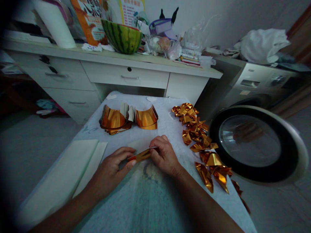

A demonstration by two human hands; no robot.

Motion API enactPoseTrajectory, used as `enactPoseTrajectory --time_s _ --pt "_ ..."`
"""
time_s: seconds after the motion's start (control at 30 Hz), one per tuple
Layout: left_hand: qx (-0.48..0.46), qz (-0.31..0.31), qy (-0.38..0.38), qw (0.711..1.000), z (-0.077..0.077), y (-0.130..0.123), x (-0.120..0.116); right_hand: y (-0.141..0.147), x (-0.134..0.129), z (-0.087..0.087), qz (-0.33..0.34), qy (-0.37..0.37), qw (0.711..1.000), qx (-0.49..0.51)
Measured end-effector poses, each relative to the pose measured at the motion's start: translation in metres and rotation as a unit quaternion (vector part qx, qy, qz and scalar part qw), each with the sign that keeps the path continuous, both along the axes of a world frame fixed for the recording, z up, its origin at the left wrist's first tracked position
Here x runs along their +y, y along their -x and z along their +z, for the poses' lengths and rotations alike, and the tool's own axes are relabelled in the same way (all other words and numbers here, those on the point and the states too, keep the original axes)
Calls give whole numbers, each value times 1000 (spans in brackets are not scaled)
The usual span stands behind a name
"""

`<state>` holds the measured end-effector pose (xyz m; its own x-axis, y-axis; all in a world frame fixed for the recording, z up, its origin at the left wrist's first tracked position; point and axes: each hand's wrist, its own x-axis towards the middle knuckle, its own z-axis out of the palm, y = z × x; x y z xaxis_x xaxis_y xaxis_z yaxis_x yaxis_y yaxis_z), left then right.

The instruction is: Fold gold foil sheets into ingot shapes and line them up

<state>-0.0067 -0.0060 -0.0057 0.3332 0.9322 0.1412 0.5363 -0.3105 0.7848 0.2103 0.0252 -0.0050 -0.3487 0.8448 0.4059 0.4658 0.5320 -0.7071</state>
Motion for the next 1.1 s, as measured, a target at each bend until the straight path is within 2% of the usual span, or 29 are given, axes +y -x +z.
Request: enactPoseTrajectory --time_s 0.13,0.23,0.37,0.47,0.6,0.77,0.93,1.1 --pt "-77 108 -14 991 -7 -3 3 4 2 -6 -10 8 1000 -6" --pt "-149 166 23 975 -13 -5 5 7 2 -9 -31 20 999 -11" --pt "-201 151 107 962 -11 -7 4 7 1 -13 -50 27 998 3" --pt "-230 127 143 954 -6 -10 3 6 1 -17 -49 68 994 66" --pt "-237 113 159 952 -3 -12 2 6 3 -20 -27 155 974 164" --pt "-234 108 163 952 -2 -11 2 5 6 -15 -21 219 950 220" --pt "-202 127 127 963 -3 -10 1 2 5 -14 7 279 926 256" --pt "-282 139 172 934 -5 -9 4 3 3 -14 10 293 911 291"
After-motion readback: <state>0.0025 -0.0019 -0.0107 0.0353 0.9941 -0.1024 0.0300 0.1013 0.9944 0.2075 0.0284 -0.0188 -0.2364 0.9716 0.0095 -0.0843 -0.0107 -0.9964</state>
